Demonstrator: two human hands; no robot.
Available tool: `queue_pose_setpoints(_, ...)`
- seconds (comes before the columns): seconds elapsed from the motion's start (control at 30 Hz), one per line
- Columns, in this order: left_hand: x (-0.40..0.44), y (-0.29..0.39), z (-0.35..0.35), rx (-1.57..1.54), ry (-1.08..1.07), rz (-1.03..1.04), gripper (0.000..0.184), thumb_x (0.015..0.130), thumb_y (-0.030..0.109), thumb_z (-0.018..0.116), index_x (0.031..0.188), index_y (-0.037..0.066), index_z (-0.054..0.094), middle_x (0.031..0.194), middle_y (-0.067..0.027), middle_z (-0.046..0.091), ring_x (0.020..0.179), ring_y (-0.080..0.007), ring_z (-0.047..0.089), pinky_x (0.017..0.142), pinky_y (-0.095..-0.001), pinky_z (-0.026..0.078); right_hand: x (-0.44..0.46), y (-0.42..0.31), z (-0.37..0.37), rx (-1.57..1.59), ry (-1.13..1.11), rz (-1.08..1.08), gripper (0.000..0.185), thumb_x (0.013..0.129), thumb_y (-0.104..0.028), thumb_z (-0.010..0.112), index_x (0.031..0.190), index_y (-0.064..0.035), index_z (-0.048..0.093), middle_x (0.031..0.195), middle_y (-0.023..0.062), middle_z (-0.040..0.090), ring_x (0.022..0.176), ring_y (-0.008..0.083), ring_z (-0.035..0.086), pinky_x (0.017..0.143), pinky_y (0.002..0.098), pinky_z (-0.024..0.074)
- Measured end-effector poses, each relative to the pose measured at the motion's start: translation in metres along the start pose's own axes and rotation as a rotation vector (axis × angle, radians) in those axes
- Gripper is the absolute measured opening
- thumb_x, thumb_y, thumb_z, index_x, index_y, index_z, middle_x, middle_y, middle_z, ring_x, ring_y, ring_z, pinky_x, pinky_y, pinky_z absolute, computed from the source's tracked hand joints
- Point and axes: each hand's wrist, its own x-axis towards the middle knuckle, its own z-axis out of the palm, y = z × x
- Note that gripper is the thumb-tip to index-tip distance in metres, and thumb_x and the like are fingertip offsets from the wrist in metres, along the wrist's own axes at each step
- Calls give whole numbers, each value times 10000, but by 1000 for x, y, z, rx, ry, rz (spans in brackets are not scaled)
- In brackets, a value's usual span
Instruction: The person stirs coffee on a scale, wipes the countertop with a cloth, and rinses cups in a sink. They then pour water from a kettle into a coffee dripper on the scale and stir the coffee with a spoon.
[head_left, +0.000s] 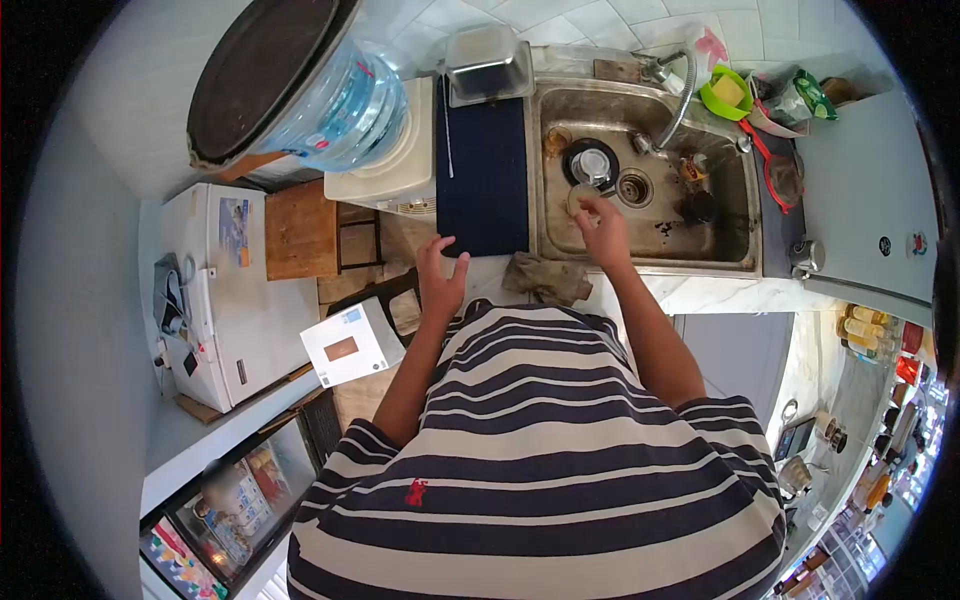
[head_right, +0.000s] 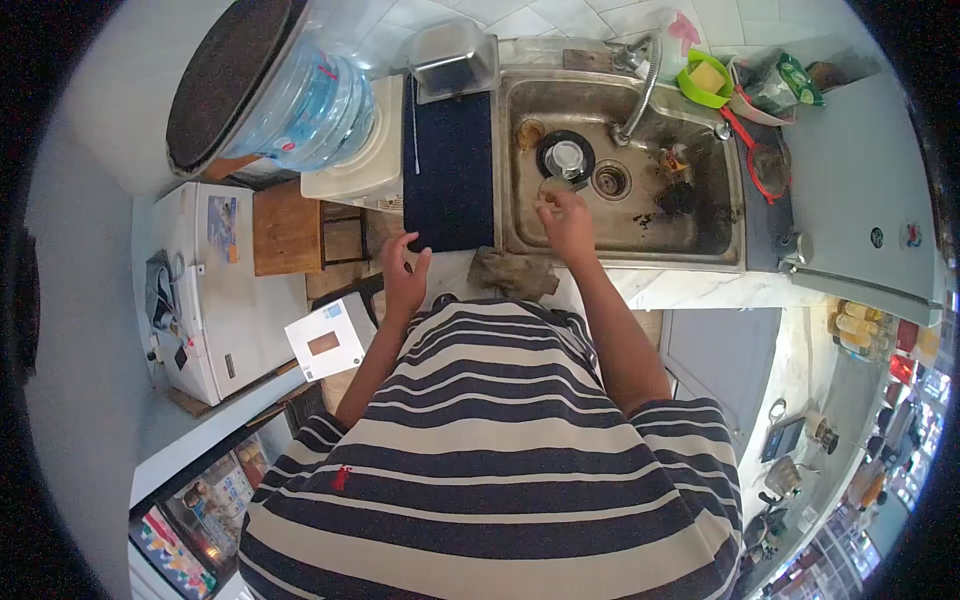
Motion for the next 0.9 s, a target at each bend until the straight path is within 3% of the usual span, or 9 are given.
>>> queue_pose_setpoints(0.13,5,4,7,5,-23,-61,367,911,201,744,1241,76,644,1370,-207,554,1314,-392,506,1135,-478,377,49,23,12,33,81,188,303,908,-209,764,1123,3,733,945,161,767,871,263,748,813,371,570)
queue_pose_setpoints(0.23,9,11,7,31,-26,-81,370,906,191,748,1242,75,644,1376,-205,549,1320,-387,507,1133,-474,383,87,39,32,-12,61,269,349,908,-282,765,1113,0,743,927,167,767,857,271,746,807,372,570)
queue_pose_setpoints(0.27,11,15,7,28,-25,-113,369,905,186,750,1241,74,644,1375,-205,548,1321,-386,507,1130,-473,386,100,45,40,22,23,331,380,897,-341,763,1093,-15,761,942,175,766,860,277,745,802,378,569)
queue_pose_setpoints(0.47,25,28,7,83,-65,-185,358,904,157,747,1223,38,637,1382,-200,543,1316,-382,510,1117,-462,403,150,105,117,-172,-102,532,362,868,-333,755,1058,-26,781,1029,214,761,954,362,742,837,444,578)
queue_pose_setpoints(0.57,30,23,6,165,-93,-154,385,930,166,733,1291,97,618,1440,-171,535,1352,-353,510,1048,-468,458,167,103,129,-231,-179,703,413,880,-331,724,1064,37,756,1057,241,755,1031,386,735,904,462,575)
queue_pose_setpoints(0.67,38,31,3,162,-116,-201,382,928,163,734,1285,91,620,1435,-178,535,1341,-363,519,1084,-474,435,176,107,140,-254,-158,795,406,887,-321,718,1044,52,752,1062,266,746,1018,394,738,913,483,572)
queue_pose_setpoints(0.9,52,24,4,196,-144,-180,370,929,178,733,1264,64,627,1420,-196,543,1343,-371,515,1135,-481,393,177,137,156,-202,-142,841,355,913,-334,674,1033,-16,777,1064,217,761,1008,383,741,873,464,588)
